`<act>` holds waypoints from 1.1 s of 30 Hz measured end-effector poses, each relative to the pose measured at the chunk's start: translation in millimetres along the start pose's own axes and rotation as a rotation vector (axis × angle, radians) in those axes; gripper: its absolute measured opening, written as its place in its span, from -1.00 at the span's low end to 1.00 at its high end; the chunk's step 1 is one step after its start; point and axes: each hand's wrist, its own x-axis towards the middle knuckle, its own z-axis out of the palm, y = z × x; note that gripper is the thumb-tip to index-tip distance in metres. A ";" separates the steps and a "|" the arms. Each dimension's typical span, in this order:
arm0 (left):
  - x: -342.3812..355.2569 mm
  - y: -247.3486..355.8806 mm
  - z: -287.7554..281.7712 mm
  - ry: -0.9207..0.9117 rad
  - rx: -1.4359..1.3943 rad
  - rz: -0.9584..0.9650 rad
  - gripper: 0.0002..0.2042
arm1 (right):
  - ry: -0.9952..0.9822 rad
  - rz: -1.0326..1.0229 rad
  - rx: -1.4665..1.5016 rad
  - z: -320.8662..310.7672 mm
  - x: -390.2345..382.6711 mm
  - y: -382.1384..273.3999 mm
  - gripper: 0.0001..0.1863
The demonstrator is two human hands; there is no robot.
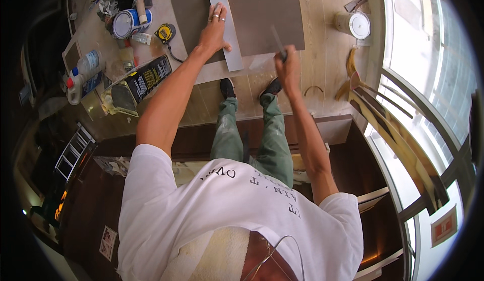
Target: The person uses a utility knife to cut a strip of white material along a straight edge on a workbench. They then lift a brown sheet, move it, and place it back down before continuing to cut and handle the material.
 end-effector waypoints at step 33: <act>0.1 5.6 -8.6 -0.056 -0.041 -0.038 0.36 | 0.016 0.021 0.151 -112.3 92.7 -86.8 -0.70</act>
